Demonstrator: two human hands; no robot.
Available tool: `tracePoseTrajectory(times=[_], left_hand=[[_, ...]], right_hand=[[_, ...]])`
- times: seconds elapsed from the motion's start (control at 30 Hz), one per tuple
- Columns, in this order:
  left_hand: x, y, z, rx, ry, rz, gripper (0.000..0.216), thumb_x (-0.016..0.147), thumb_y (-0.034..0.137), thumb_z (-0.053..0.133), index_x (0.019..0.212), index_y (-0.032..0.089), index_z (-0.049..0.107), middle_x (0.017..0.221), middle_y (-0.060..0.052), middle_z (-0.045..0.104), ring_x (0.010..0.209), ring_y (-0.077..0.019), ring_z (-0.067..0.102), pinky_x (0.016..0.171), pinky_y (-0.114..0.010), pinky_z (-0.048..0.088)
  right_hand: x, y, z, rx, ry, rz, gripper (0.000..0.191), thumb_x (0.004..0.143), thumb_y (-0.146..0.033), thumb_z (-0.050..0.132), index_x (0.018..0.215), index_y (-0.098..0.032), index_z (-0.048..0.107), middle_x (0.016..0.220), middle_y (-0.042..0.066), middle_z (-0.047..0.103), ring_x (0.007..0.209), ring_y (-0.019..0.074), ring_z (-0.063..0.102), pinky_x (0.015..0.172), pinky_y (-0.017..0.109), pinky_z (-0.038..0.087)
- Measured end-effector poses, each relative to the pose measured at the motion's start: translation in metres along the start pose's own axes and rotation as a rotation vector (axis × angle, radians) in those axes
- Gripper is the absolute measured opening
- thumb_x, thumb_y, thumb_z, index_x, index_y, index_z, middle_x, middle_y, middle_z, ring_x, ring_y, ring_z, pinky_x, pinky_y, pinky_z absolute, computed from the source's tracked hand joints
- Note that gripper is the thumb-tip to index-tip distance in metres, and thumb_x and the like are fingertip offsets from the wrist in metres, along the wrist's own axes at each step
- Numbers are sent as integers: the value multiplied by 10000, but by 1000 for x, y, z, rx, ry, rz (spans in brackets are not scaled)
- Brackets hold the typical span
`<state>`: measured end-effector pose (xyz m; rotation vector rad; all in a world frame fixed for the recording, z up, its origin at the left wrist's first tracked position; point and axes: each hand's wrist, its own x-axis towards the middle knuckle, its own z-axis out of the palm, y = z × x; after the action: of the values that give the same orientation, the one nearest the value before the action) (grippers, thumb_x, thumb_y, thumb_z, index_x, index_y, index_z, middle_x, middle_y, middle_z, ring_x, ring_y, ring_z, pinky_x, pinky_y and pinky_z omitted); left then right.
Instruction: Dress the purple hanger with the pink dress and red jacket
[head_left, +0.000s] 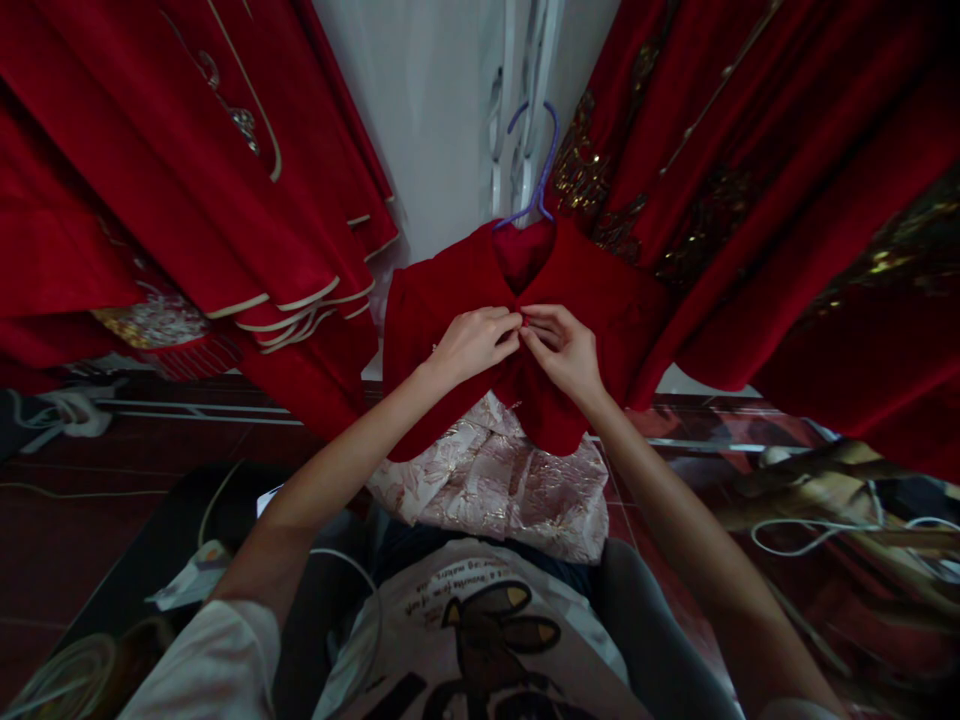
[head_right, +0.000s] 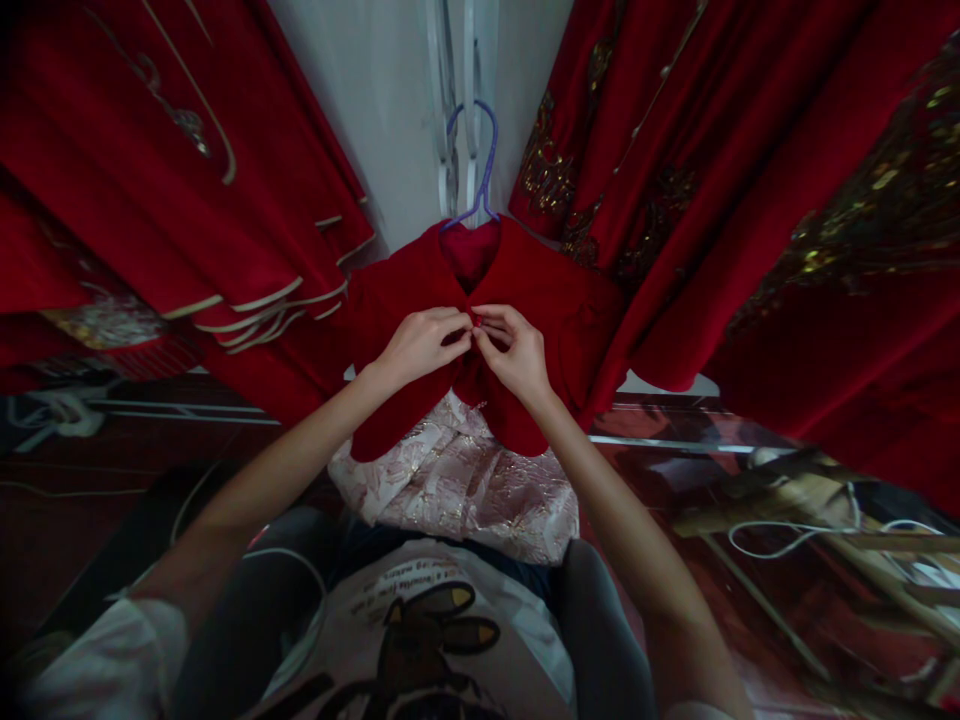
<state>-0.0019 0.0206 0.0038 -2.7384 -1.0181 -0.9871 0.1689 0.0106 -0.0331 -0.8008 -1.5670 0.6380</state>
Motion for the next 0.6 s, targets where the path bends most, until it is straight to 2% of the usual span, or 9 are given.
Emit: tracePoseTrajectory(times=[0.13, 0.23, 0.27, 0.33, 0.43, 0.5, 0.6], left_hand=[[-9, 2, 12, -310, 156, -162, 106, 890, 241, 578, 916, 201, 673, 854, -24, 718, 741, -131, 674, 693, -250, 548], [-20, 1, 21, -583, 271, -337, 188, 900, 362, 596, 979, 214, 682, 903, -26, 747, 722, -119, 698, 658, -229, 577], [-24, 0, 22, -646, 287, -382, 233, 903, 405, 589, 986, 209, 684, 902, -33, 750, 706, -119, 702, 643, -227, 583], [-33, -2, 20, -722, 307, -447, 305, 908, 467, 566, 967, 194, 689, 859, -40, 751, 651, -113, 695, 605, -216, 580], [-46, -9, 12, -705, 347, -511, 341, 905, 496, 558, 896, 184, 697, 796, -34, 741, 586, -96, 664, 557, -190, 554], [-57, -15, 7, -635, 388, -554, 333, 902, 484, 562, 858, 183, 699, 796, -30, 738, 591, -92, 654, 559, -184, 542], [-77, -26, 4, -477, 475, -610, 258, 901, 409, 575, 855, 189, 701, 834, -29, 726, 652, -97, 650, 593, -182, 529]], right_hand=[[-8, -3, 3, -17, 21, 1, 293, 906, -332, 553, 1190, -263, 558, 1245, 67, 611, 1092, 189, 642, 970, 393, 555], [-29, -4, 10, -92, 81, -50, 385, 903, -288, 533, 1285, -293, 483, 1426, 88, 457, 1233, 220, 555, 996, 431, 530], [-38, -3, 13, -163, 111, -78, 401, 885, -267, 551, 1280, -293, 487, 1437, 97, 427, 1266, 239, 520, 996, 450, 524], [-57, 0, 20, -336, 142, -133, 360, 850, -221, 577, 1202, -284, 536, 1328, 116, 476, 1240, 267, 509, 967, 480, 524], [-77, 9, 33, -553, 59, -147, 306, 827, -187, 580, 1120, -275, 563, 1094, 109, 536, 1084, 284, 546, 924, 502, 514], [-83, 17, 42, -651, 20, -102, 367, 804, -193, 598, 1165, -234, 545, 1087, 120, 520, 1058, 296, 524, 930, 511, 493], [-82, 29, 50, -710, 96, -26, 439, 779, -182, 592, 1210, -154, 515, 1135, 153, 486, 1084, 299, 480, 952, 497, 470]])
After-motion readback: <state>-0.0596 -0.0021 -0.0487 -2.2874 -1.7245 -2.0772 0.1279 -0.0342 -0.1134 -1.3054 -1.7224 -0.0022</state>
